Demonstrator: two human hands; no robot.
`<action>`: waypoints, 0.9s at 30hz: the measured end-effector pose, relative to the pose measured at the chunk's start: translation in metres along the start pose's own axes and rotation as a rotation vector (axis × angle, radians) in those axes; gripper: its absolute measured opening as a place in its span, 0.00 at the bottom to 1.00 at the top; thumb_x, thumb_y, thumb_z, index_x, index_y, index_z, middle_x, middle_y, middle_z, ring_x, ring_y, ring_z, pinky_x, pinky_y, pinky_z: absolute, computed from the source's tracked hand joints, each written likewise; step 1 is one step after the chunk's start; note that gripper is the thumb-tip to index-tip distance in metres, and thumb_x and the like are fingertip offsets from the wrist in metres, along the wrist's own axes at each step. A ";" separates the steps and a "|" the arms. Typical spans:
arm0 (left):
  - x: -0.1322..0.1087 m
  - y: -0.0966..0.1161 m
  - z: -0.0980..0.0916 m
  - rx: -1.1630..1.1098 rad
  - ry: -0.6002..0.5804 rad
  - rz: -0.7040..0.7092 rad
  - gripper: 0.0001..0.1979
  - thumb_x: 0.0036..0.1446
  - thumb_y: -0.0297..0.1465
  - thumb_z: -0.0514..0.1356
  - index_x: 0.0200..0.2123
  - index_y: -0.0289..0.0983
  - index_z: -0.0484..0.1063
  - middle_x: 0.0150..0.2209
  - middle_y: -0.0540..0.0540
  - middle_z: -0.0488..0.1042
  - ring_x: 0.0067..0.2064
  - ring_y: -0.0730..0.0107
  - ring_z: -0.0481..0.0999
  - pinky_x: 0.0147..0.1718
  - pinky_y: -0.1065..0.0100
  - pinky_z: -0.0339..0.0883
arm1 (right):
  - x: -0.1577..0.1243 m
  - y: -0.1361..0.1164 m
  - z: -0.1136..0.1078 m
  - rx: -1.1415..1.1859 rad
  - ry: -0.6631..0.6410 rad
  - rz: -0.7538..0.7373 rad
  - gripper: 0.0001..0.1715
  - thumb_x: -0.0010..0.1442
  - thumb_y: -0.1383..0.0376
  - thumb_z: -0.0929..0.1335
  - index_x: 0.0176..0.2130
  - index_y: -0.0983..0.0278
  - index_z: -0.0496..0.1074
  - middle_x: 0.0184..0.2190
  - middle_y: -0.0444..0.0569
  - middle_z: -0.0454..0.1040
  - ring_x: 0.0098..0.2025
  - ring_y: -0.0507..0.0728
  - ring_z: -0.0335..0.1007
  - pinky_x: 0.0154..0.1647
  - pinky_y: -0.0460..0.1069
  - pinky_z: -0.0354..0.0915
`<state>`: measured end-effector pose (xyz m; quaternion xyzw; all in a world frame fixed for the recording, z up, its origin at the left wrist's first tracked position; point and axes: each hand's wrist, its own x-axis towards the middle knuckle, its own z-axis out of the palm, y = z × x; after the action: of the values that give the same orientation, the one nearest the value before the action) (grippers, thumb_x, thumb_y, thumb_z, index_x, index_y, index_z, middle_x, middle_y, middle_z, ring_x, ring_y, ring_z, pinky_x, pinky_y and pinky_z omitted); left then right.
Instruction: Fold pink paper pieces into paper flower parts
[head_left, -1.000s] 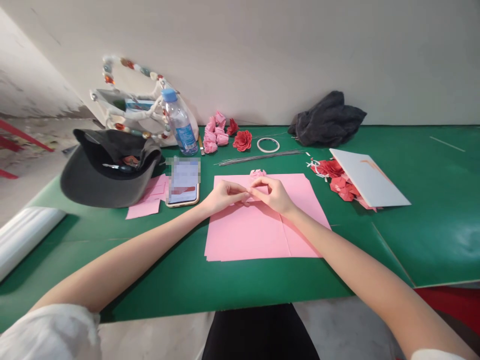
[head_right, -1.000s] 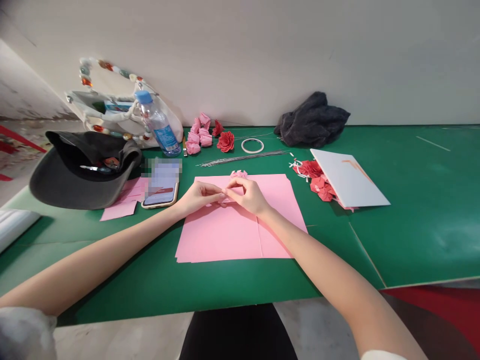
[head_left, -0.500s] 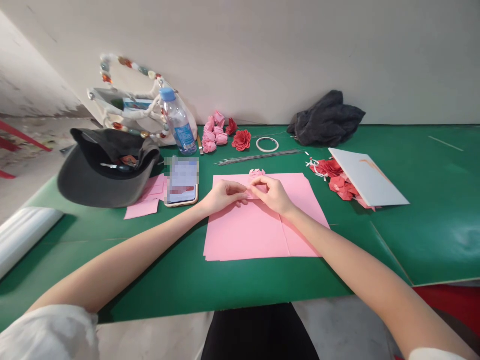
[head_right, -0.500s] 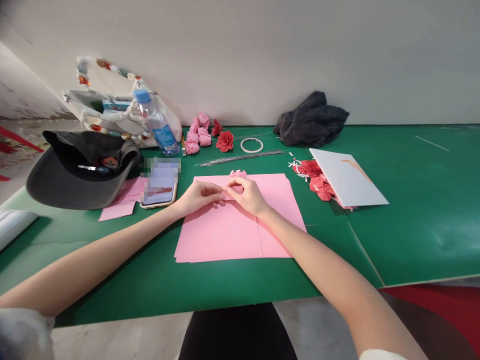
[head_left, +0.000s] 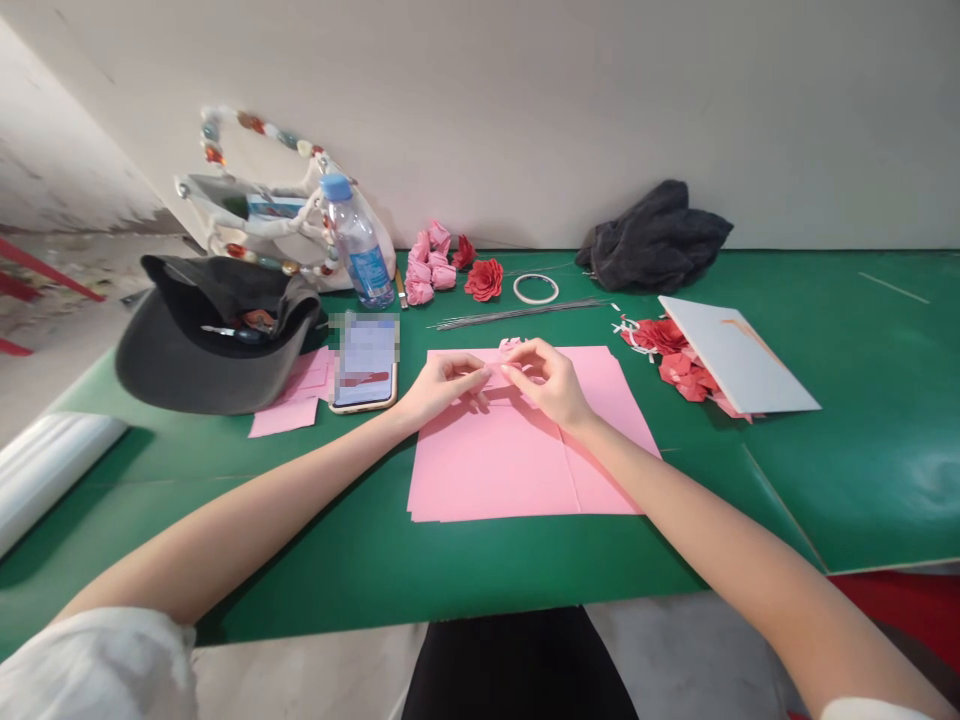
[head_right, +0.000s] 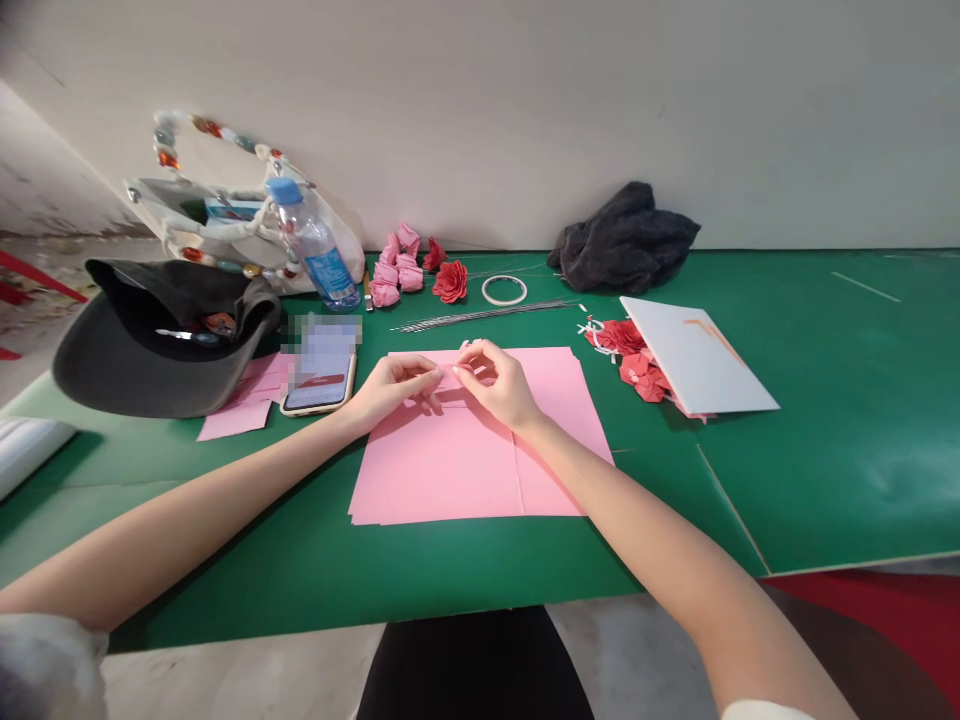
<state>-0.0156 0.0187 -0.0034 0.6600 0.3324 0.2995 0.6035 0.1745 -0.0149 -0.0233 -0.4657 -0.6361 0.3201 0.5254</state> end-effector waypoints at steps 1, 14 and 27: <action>0.000 -0.001 0.000 0.001 -0.004 0.005 0.17 0.57 0.41 0.63 0.36 0.30 0.72 0.23 0.44 0.77 0.25 0.67 0.79 0.24 0.73 0.70 | 0.000 -0.001 0.000 -0.006 0.006 -0.010 0.10 0.57 0.58 0.70 0.34 0.61 0.68 0.33 0.45 0.72 0.32 0.52 0.72 0.28 0.45 0.68; 0.002 -0.005 -0.001 -0.088 -0.013 0.022 0.18 0.56 0.42 0.64 0.37 0.30 0.72 0.26 0.44 0.77 0.27 0.65 0.80 0.26 0.71 0.72 | 0.001 -0.004 -0.004 -0.104 -0.058 -0.231 0.06 0.58 0.60 0.71 0.32 0.60 0.76 0.36 0.48 0.76 0.44 0.57 0.72 0.51 0.56 0.68; 0.001 -0.004 -0.001 -0.090 0.008 0.014 0.18 0.56 0.41 0.64 0.39 0.30 0.73 0.27 0.43 0.78 0.29 0.64 0.81 0.30 0.68 0.74 | 0.004 0.002 0.000 0.052 -0.058 0.041 0.13 0.54 0.56 0.72 0.33 0.64 0.75 0.32 0.48 0.79 0.33 0.55 0.76 0.38 0.50 0.71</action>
<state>-0.0156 0.0203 -0.0072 0.6333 0.3165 0.3211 0.6290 0.1747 -0.0104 -0.0242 -0.4556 -0.6327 0.3606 0.5120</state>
